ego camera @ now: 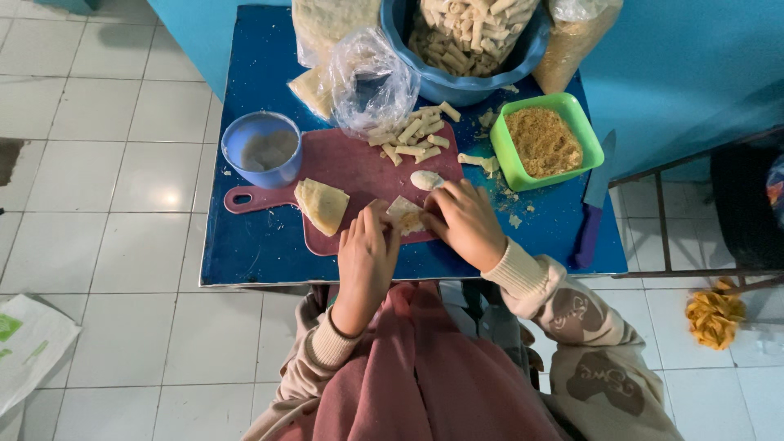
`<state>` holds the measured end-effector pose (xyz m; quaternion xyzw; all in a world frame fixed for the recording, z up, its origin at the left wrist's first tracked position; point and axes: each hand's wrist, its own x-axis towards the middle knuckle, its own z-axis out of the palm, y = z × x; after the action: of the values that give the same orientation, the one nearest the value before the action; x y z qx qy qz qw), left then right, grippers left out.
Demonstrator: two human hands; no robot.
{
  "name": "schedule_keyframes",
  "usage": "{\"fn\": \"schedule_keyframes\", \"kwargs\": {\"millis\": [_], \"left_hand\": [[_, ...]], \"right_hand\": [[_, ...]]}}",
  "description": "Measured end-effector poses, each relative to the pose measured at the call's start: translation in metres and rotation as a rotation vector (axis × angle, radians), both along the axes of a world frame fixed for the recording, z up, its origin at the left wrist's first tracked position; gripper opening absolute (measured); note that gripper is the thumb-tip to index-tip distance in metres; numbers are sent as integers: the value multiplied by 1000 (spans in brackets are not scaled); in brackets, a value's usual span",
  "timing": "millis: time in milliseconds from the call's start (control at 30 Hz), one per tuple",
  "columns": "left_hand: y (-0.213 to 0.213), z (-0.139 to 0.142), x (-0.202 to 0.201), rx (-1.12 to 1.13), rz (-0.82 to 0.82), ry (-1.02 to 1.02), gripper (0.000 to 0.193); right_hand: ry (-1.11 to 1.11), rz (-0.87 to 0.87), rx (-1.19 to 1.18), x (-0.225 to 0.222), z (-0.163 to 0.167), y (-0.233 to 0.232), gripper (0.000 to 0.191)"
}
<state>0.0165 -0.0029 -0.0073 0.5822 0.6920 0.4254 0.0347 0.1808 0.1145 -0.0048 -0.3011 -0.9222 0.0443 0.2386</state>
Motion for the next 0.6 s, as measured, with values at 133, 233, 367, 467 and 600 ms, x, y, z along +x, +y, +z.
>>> {"fn": "schedule_keyframes", "kwargs": {"millis": [133, 233, 367, 467, 600], "left_hand": [[-1, -1, 0, 44, -47, -15, 27], [0, 0, -1, -13, -49, 52, 16], [-1, 1, -1, -8, -60, 125, 11], [1, 0, 1, 11, -44, 130, 14], [5, -4, 2, 10, -9, 143, 19]], "right_hand": [[26, 12, -128, -4, 0, 1, 20], [62, 31, -167, -5, 1, 1, 20], [112, 36, -225, -7, 6, 0, 19], [229, 128, -424, -12, 11, 4, 18], [330, 220, -534, -14, 11, 1, 17]]}}
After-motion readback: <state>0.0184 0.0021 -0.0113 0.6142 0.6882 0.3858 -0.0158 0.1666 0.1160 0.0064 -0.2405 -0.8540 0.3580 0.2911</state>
